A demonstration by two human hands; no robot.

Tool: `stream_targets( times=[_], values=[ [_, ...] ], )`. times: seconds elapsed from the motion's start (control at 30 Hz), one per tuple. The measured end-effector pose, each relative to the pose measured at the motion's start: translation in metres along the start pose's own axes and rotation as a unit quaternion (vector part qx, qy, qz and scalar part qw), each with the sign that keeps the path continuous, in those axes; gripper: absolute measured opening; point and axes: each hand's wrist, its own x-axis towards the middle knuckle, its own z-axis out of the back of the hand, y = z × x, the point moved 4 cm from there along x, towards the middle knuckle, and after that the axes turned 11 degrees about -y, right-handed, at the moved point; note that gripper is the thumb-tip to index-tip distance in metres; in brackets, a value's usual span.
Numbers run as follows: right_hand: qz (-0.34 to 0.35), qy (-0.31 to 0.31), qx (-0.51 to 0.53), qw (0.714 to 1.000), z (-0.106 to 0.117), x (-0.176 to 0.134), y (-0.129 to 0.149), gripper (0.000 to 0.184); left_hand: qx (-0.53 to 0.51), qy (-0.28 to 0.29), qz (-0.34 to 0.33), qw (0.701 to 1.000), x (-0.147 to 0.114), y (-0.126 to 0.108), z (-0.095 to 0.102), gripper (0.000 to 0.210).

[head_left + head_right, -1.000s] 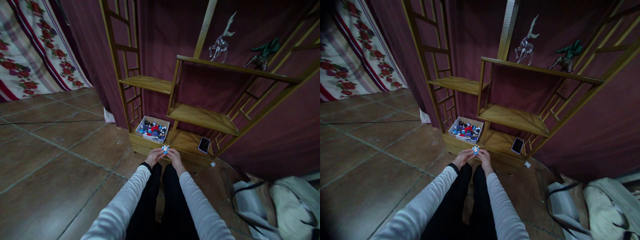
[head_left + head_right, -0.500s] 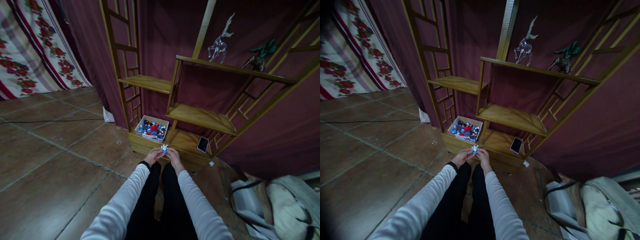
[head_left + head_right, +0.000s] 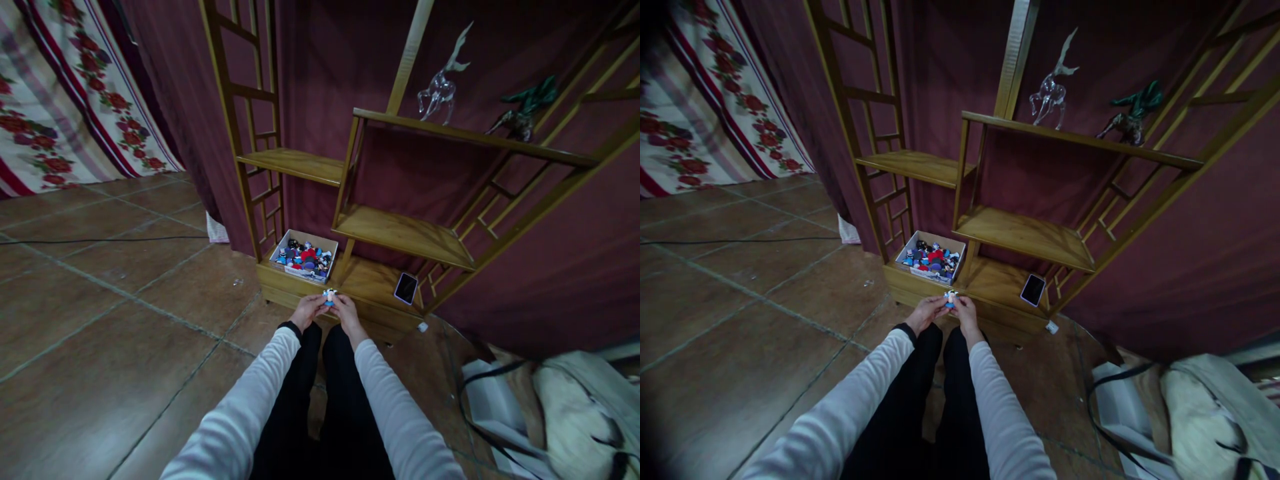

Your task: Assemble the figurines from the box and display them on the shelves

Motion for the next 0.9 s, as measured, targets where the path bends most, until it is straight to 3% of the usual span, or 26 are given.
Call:
stream_targets(
  times=[0.6, 0.9],
  values=[
    [0.001, 0.016, 0.007, 1.000, -0.0006, 0.0029, 0.0009, 0.031, -0.007, -0.036, 0.006, 0.999, 0.0007, 0.0009, -0.0018, 0.009],
    [-0.029, 0.036, 0.042, 0.998, 0.0023, 0.0017, -0.0002, 0.033, -0.010, -0.021, -0.005, 1.000, -0.0033, -0.0028, -0.0009, 0.011]
  ],
)
